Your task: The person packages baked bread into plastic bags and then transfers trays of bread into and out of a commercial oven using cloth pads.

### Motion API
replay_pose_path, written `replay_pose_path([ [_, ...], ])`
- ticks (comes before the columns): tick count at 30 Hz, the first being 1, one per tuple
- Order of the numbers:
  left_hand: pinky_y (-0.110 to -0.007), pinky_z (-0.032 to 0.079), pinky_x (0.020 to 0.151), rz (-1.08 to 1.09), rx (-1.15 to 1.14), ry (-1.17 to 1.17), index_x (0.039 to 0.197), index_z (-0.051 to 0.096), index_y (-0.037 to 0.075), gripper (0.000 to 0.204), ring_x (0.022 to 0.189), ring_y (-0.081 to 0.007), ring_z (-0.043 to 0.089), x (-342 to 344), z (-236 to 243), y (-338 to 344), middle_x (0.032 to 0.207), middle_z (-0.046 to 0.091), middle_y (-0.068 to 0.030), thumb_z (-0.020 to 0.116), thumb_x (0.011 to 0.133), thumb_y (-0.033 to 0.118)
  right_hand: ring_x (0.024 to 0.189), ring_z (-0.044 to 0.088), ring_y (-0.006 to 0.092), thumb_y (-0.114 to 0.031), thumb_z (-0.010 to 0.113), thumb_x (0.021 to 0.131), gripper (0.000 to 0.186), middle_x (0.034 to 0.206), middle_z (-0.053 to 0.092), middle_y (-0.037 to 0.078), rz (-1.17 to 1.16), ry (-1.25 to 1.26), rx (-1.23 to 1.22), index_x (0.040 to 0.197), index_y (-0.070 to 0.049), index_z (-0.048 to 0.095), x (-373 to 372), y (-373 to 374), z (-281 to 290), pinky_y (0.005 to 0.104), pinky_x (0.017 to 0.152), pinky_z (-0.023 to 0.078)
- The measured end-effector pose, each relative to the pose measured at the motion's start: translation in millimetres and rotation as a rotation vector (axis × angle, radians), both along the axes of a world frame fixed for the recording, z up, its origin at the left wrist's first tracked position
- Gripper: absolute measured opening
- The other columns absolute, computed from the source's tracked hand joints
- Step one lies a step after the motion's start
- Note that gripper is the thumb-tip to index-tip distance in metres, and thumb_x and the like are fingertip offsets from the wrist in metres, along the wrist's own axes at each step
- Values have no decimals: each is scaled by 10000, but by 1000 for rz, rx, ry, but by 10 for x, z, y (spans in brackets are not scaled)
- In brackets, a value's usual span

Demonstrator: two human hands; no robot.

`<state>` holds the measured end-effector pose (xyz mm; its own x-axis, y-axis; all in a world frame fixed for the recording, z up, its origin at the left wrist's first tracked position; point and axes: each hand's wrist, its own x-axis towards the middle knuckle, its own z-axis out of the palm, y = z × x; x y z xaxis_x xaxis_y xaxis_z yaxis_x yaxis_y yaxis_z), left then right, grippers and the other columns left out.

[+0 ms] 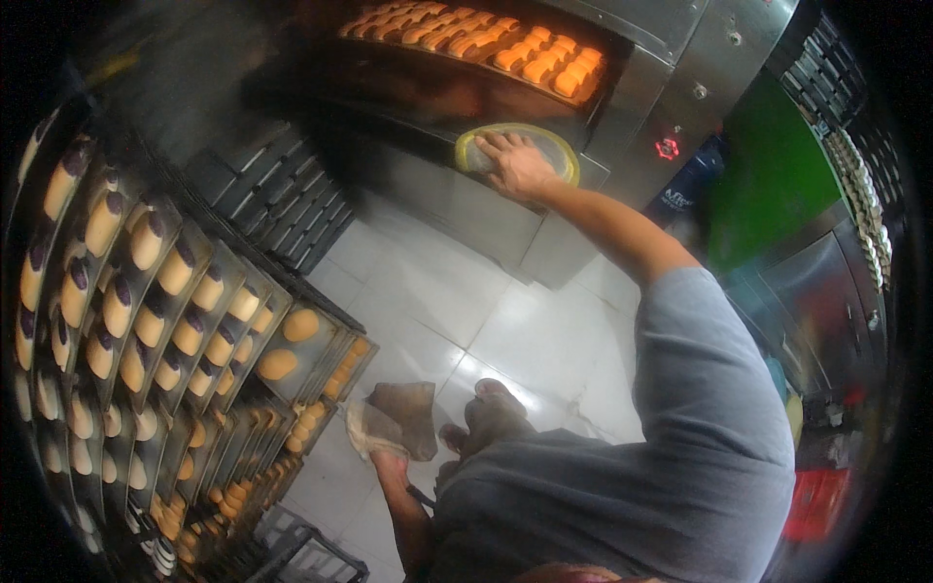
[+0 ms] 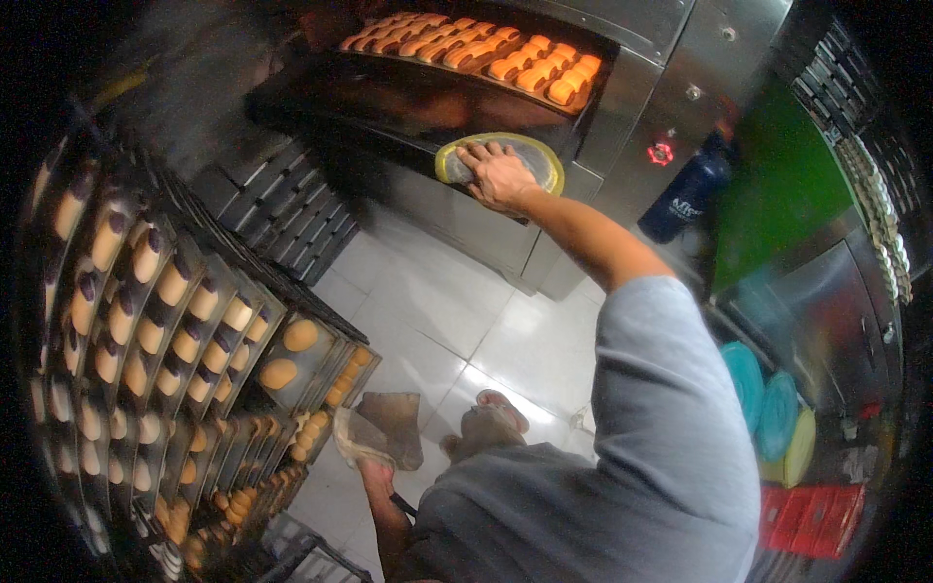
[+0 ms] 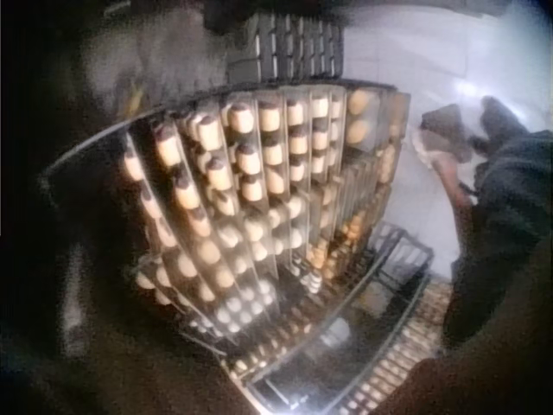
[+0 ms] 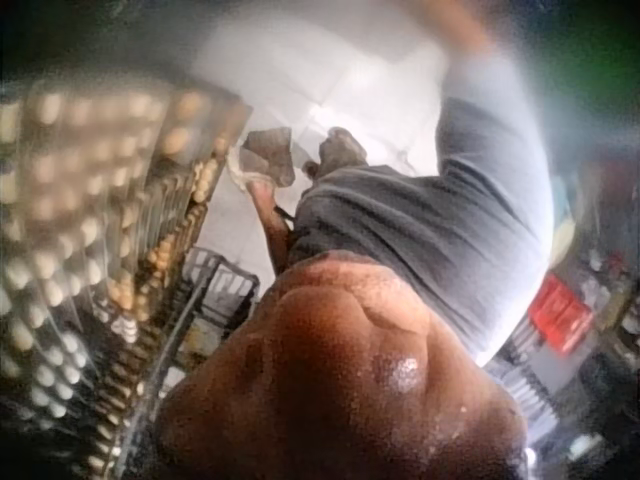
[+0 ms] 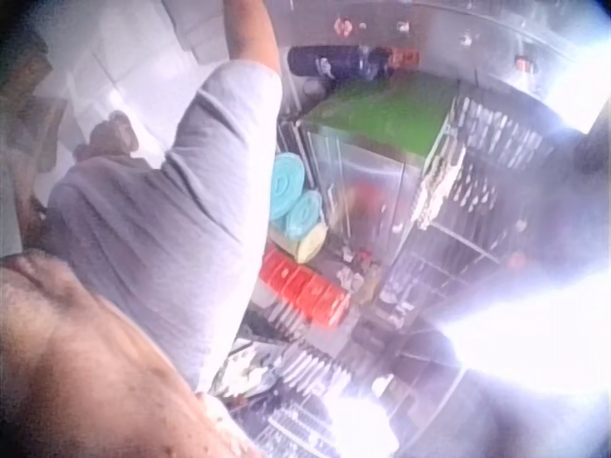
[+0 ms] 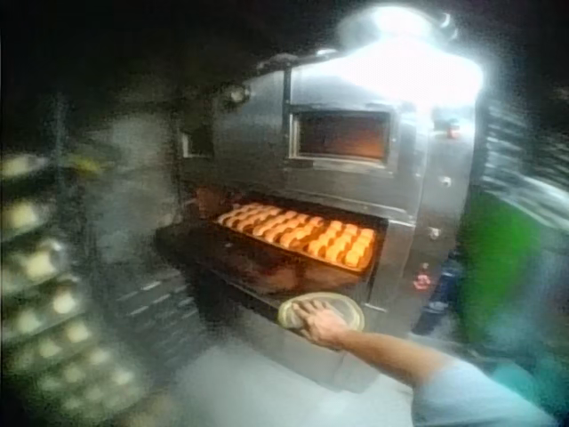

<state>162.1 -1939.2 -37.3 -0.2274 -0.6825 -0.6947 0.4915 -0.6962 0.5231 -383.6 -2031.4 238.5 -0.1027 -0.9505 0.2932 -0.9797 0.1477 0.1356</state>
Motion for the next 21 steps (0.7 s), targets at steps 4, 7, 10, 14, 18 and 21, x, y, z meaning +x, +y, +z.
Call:
replay_pose_path([
  [4, -428, 383, 1038, 25, -22, 168, 1358, 443, 102, 503, 1231, -276, 468, -544, 1212, -101, 1345, 501, -89, 398, 985, 435, 1229, 431, 352, -263, 587, 851, 619, 1405, 419, 146, -18, 13, 1, 1403, -70, 384, 10, 31, 13, 474, 1000, 379],
  [7, -434, 413, 1013, -136, -296, 295, 1319, 477, 113, 480, 1197, -273, 494, -818, 1449, -262, 1281, 542, -93, 402, 981, 446, 1232, 428, 356, -255, 602, 836, 627, 1401, 425, 147, -37, -10, -4, 1398, -70, 392, -11, 89, 72, 474, 1014, 372],
  [10, -424, 402, 1021, -361, -569, 355, 1311, 481, 115, 500, 1191, -270, 494, -1057, 1335, -536, 1268, 546, -100, 404, 973, 475, 1232, 427, 364, -263, 606, 831, 633, 1396, 431, 143, -1, -52, -50, 1393, -63, 396, 16, 50, 87, 480, 1024, 360],
  [14, -386, 374, 1040, -70, -198, 484, 1386, 403, 102, 557, 1234, -257, 460, -1648, 1512, -1123, 1358, 478, -106, 402, 972, 475, 1227, 425, 387, -297, 610, 832, 640, 1378, 424, 209, -71, -181, -129, 1385, -51, 401, -8, 69, 46, 466, 1043, 338],
  [18, -372, 418, 1007, 0, -443, -31, 1374, 368, 78, 450, 1205, -238, 473, -2383, 1773, -1686, 1323, 472, -100, 487, 970, 236, 1238, 409, 390, -339, 668, 808, 708, 1354, 424, 255, -119, -271, -194, 1372, -13, 392, 74, 33, 104, 459, 1047, 324],
  [21, -282, 494, 735, -57, -1504, -688, 1129, 513, 73, 212, 858, -145, 535, -3040, 1630, -2620, 1001, 545, -33, 438, 982, 207, 1281, 371, 405, -289, 698, 782, 722, 1387, 399, 254, -109, -251, -100, 1376, -4, 403, 162, -71, 161, 453, 1076, 314],
])
